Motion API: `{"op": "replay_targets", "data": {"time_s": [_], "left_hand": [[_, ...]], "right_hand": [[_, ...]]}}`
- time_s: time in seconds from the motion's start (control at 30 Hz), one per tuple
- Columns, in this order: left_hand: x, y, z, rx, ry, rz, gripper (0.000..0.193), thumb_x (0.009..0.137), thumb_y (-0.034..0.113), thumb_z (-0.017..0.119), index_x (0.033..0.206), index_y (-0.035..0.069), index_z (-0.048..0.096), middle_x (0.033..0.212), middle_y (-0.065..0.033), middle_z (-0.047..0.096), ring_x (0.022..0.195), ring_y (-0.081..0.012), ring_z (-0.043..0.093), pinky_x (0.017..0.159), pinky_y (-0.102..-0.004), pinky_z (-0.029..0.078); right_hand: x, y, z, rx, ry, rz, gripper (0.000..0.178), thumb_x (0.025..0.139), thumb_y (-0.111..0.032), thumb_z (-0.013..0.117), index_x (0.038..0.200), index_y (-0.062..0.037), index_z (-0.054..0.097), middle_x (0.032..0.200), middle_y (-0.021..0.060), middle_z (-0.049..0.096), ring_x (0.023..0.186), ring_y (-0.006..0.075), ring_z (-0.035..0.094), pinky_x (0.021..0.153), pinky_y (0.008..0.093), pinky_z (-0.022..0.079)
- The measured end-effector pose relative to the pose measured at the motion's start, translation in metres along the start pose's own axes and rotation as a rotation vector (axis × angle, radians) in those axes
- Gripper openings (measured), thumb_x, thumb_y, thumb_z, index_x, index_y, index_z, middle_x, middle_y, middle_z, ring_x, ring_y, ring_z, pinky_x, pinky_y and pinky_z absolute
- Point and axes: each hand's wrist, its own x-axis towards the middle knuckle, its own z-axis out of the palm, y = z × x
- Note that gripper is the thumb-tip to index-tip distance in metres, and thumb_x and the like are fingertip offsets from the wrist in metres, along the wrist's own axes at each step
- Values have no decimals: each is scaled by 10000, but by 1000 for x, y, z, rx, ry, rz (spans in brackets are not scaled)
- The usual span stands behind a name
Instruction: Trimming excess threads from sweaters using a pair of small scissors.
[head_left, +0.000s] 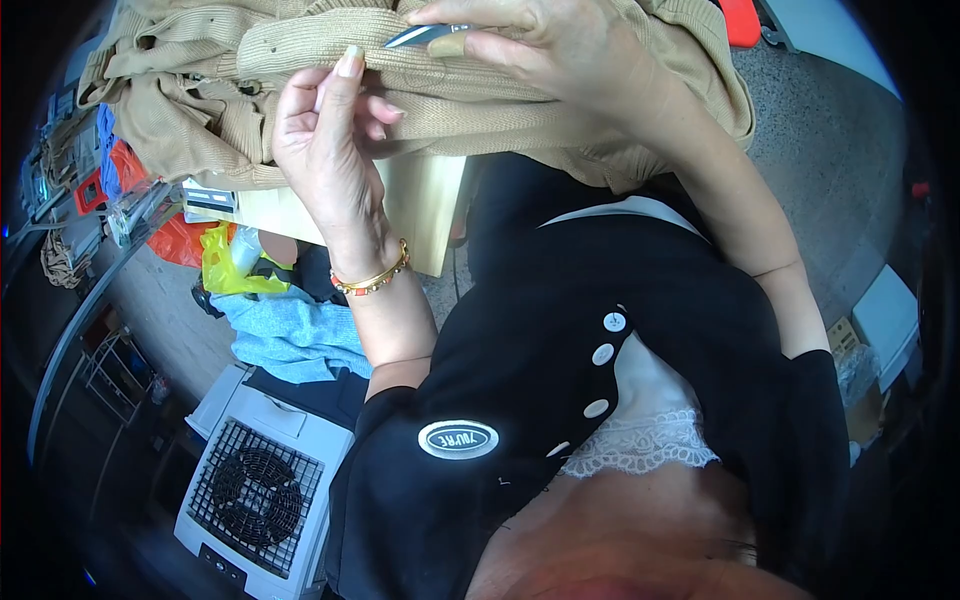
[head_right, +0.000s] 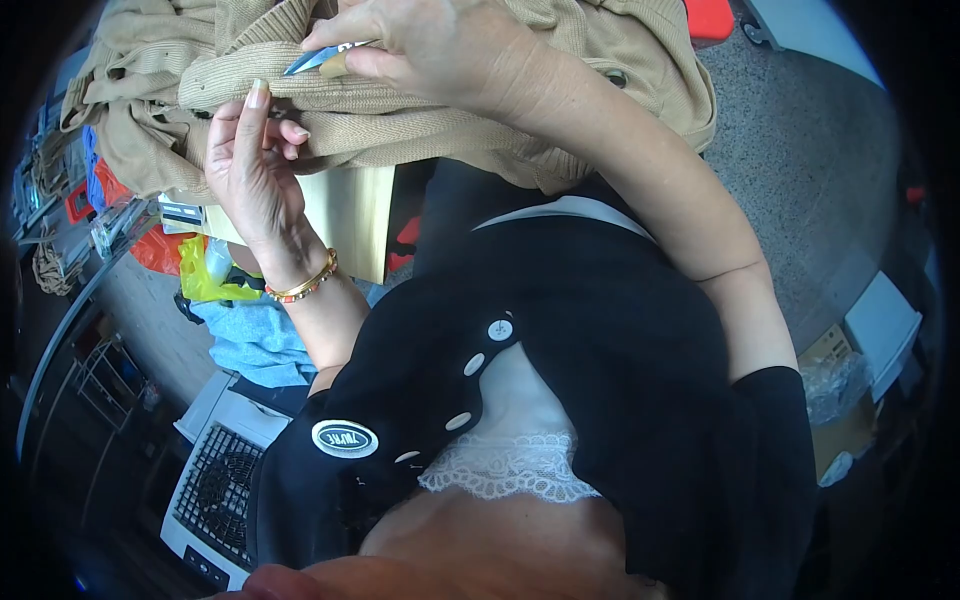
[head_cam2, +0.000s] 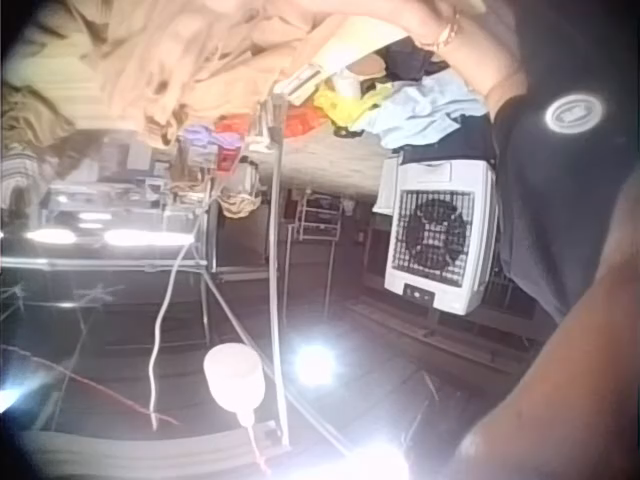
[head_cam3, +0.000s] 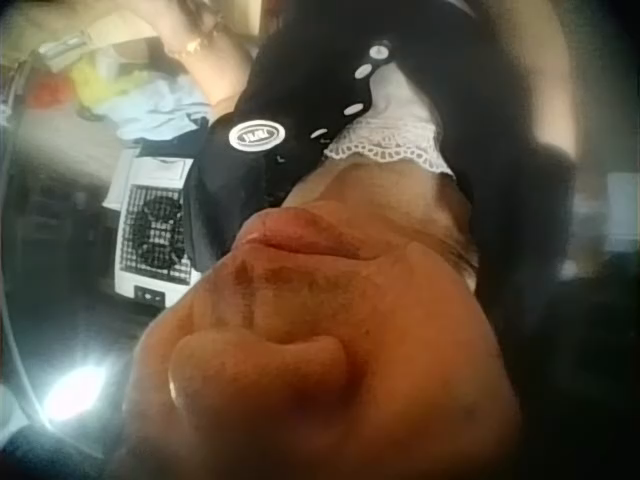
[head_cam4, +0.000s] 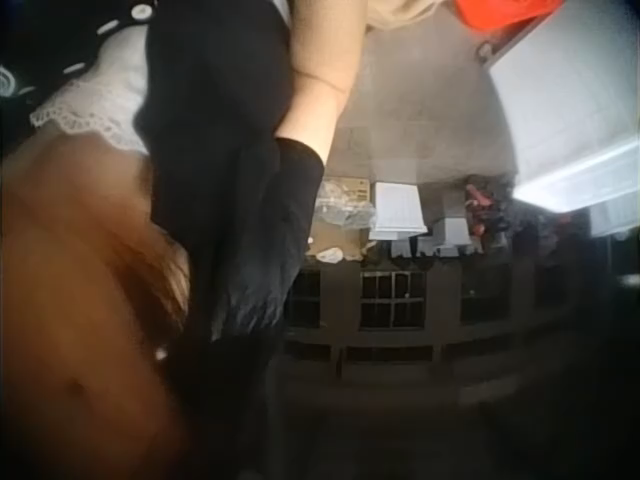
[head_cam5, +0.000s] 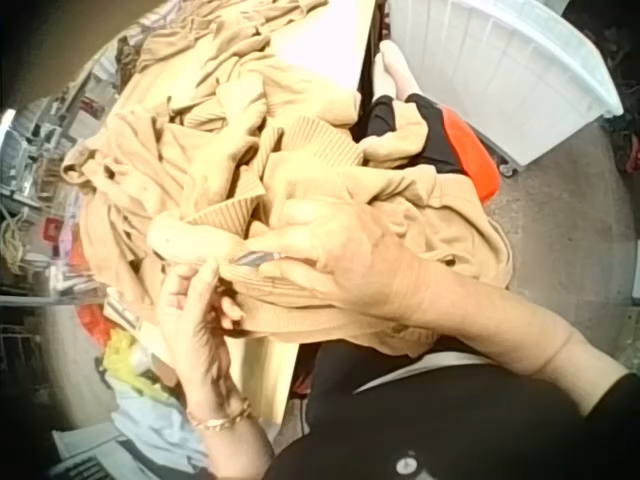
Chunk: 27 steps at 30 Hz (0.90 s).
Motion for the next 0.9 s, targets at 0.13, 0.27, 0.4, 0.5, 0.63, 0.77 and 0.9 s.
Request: {"op": "replay_targets", "data": {"time_s": [0.13, 0.27, 0.4, 0.5, 0.63, 0.77, 0.9], "left_hand": [[-2, 0, 0, -8, 0, 0, 154, 897, 107, 705, 922, 6, 591, 721, -54, 643, 524, -98, 616, 438, -154, 383], [-1, -2, 1, -40, 13, 3, 150, 907, 117, 694, 946, 2, 606, 721, -55, 642, 524, -101, 616, 431, -162, 378], [-6, 6, -1, 67, -48, -132, 194, 943, 184, 651, 970, -6, 626, 793, -78, 668, 523, -119, 610, 439, -182, 387], [-13, 8, 2, 185, -135, -222, 258, 963, 238, 619, 980, -19, 639, 896, -126, 711, 512, -126, 599, 446, -185, 381], [-20, 4, 17, 274, -169, -266, 289, 930, 263, 673, 929, -26, 667, 845, -117, 720, 453, -91, 584, 397, -177, 379], [-19, -4, 22, 365, -197, -296, 279, 917, 250, 693, 929, -28, 674, 851, -122, 731, 425, -65, 549, 391, -162, 351], [-33, -10, 32, 351, -219, -340, 262, 917, 232, 694, 943, -28, 683, 852, -130, 737, 406, -48, 516, 388, -153, 323]], "right_hand": [[-4, 6, 0, 59, 24, -31, 217, 801, -105, 698, 1012, -59, 716, 817, 104, 602, 770, 270, 574, 704, 347, 472], [-5, 3, -9, 334, -1, 166, 259, 810, -100, 719, 1061, -39, 712, 827, 102, 618, 759, 223, 575, 694, 320, 470], [-10, 9, -10, 500, 53, 216, 309, 837, -107, 727, 1132, -20, 694, 891, 98, 668, 780, 161, 610, 709, 265, 492], [-27, 13, -25, 601, -15, 460, 313, 860, -89, 715, 1155, 9, 677, 993, 88, 700, 881, 128, 631, 782, 241, 510], [-51, 20, -30, 821, -14, 679, 326, 876, -73, 704, 1184, 25, 663, 1089, 61, 694, 945, 99, 613, 828, 239, 507], [-67, 16, -40, 836, -102, 759, 333, 879, -63, 698, 1201, 14, 660, 1073, 49, 702, 945, 87, 618, 846, 232, 500], [-86, 19, -35, 756, -55, 514, 354, 865, -56, 709, 1210, 7, 658, 1063, 56, 708, 948, 95, 624, 856, 228, 494]]}}
